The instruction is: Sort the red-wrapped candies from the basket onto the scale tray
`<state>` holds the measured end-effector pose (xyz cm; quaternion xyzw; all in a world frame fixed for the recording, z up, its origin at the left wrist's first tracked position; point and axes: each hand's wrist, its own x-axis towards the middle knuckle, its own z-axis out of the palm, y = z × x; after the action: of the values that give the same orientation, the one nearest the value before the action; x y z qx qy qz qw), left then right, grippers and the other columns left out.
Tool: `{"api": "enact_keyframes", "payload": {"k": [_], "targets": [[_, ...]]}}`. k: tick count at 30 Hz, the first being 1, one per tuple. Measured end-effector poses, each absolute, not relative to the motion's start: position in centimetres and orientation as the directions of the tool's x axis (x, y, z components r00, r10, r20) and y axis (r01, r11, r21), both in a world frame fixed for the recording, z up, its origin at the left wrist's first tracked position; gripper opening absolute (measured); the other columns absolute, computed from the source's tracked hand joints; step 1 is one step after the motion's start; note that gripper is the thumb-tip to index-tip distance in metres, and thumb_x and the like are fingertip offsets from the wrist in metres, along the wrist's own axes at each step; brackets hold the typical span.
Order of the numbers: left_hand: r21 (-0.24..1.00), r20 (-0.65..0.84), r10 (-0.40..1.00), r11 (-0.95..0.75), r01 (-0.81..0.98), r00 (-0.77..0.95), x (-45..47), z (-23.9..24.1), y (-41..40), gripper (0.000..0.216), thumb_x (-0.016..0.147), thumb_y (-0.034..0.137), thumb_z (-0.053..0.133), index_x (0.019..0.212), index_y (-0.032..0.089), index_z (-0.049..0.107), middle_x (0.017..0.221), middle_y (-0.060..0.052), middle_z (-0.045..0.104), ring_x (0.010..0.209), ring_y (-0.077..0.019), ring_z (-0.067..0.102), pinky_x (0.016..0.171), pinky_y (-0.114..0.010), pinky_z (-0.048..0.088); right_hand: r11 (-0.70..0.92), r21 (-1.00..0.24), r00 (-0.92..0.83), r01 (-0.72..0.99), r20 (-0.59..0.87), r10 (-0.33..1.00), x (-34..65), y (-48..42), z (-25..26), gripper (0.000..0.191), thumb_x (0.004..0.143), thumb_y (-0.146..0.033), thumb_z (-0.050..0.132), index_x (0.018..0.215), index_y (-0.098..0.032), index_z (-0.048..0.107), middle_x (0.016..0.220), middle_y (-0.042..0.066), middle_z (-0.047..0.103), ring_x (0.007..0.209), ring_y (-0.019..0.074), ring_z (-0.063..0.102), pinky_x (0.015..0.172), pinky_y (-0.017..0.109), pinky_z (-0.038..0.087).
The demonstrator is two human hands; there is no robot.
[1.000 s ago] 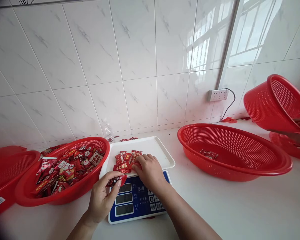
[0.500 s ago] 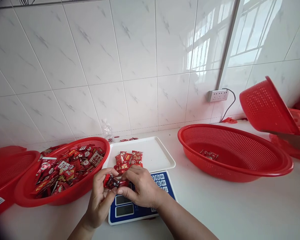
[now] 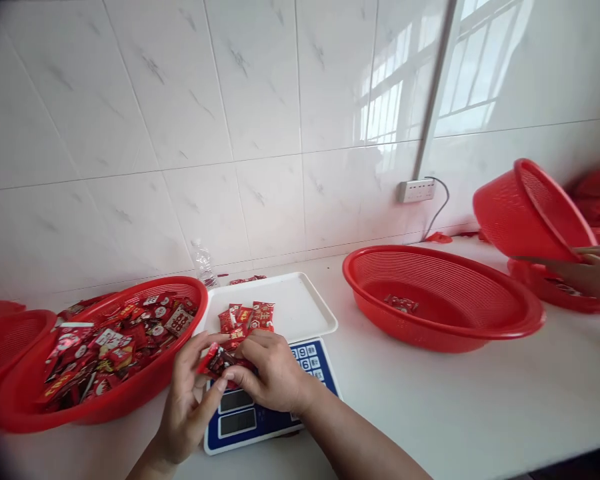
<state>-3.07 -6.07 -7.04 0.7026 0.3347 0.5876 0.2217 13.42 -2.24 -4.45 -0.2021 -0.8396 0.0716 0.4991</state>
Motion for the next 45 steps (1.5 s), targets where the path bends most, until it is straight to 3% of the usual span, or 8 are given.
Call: {"api": "enact_keyframes", "payload": {"k": [7,13,17,21,31,36,41,45], "targets": [[0.86,0.446,0.873,-0.479,0.176,0.197,-3.3,-6.0,-6.0,0.028,0.087,0.035,0.056,0.109,0.018,0.059,0.093,-0.008,0.068,0.086,-0.0226,0.066,0.073,-0.03,0.056,0.894,-0.326,-0.44,0.308,0.784,0.438,13.6,-2.1,-4.1,0.053,0.091,-0.065,0.02,0.064,-0.023,0.039,0.058,0.002,0.052,0.055,0.014,0.044,0.052,0.026,0.038],[0.82,0.519,0.841,-0.54,0.188,0.151,-3.2,-6.2,-6.0,0.029,0.087,0.037,0.057,0.11,0.02,0.06,0.084,-0.006,0.067,0.069,-0.0184,0.064,0.062,-0.029,0.055,0.896,-0.324,-0.48,0.304,0.76,0.438,13.6,-2.4,-3.9,0.054,0.093,-0.062,0.018,0.063,-0.023,0.04,0.059,0.002,0.052,0.056,0.0146,0.046,0.056,0.027,0.04],[0.728,0.668,0.744,-0.654,0.207,0.003,-3.2,-6.1,-5.9,0.029,0.09,0.034,0.052,0.116,0.022,0.055,0.085,-0.005,0.065,0.072,-0.0168,0.062,0.064,-0.028,0.054,0.765,-0.456,-0.233,0.455,0.768,0.597,14.6,-1.8,-3.9,0.049,0.094,-0.058,0.024,0.068,-0.022,0.046,0.064,0.003,0.056,0.059,0.0155,0.05,0.055,0.026,0.039],[0.668,0.741,0.656,-0.7,0.253,-0.142,-3.3,-5.9,-5.7,0.024,0.094,0.031,0.046,0.115,0.022,0.051,0.082,-0.003,0.063,0.071,-0.0144,0.06,0.067,-0.028,0.052,0.505,-0.561,-0.045,0.656,0.639,0.768,15.7,-0.6,-4.0,0.047,0.096,-0.054,0.02,0.077,-0.022,0.049,0.071,0.004,0.062,0.064,0.018,0.056,0.056,0.026,0.038],[0.693,0.711,0.687,-0.649,0.314,-0.15,-2.8,-5.6,-5.8,0.024,0.095,0.032,0.043,0.114,0.019,0.05,0.081,-0.003,0.064,0.068,-0.0136,0.06,0.065,-0.028,0.052,0.521,-0.516,-0.2,0.68,0.553,0.809,14.7,-0.7,-4.4,0.04,0.095,-0.048,0.024,0.071,-0.024,0.044,0.057,-0.001,0.056,0.05,0.0165,0.051,0.048,0.024,0.031],[0.662,0.727,0.67,-0.626,0.412,-0.152,-3.1,-6.1,-5.2,0.02,0.092,0.029,0.047,0.11,0.02,0.052,0.085,-0.004,0.064,0.077,-0.0167,0.063,0.069,-0.029,0.053,0.499,-0.586,-0.099,0.639,0.581,0.808,15.1,-0.6,-4.2,0.041,0.093,-0.052,0.024,0.066,-0.025,0.039,0.057,-0.001,0.054,0.05,0.0165,0.051,0.05,0.024,0.034],[0.463,0.764,0.644,-0.584,0.667,0.033,-3.3,-6.0,-4.2,0.025,0.088,0.027,0.053,0.113,0.021,0.056,0.112,-0.01,0.062,0.108,-0.0248,0.057,0.093,-0.043,0.046,0.459,-0.632,-0.04,0.625,0.561,0.827,15.4,-0.1,-4.2,0.046,0.093,-0.055,0.022,0.068,-0.024,0.044,0.058,0.0,0.058,0.052,0.0172,0.054,0.05,0.025,0.036],[0.431,0.504,0.828,-0.486,0.76,0.244,-2.0,-4.2,-2.4,0.054,0.086,0.044,0.054,0.135,0.022,0.042,0.142,-0.016,0.041,0.135,-0.0333,0.03,0.105,-0.054,0.031,0.463,-0.679,-0.046,0.57,0.536,0.843,15.7,-0.1,-4.3,0.049,0.092,-0.057,0.022,0.076,-0.023,0.053,0.067,0.005,0.066,0.061,0.0203,0.061,0.055,0.027,0.04]]}}
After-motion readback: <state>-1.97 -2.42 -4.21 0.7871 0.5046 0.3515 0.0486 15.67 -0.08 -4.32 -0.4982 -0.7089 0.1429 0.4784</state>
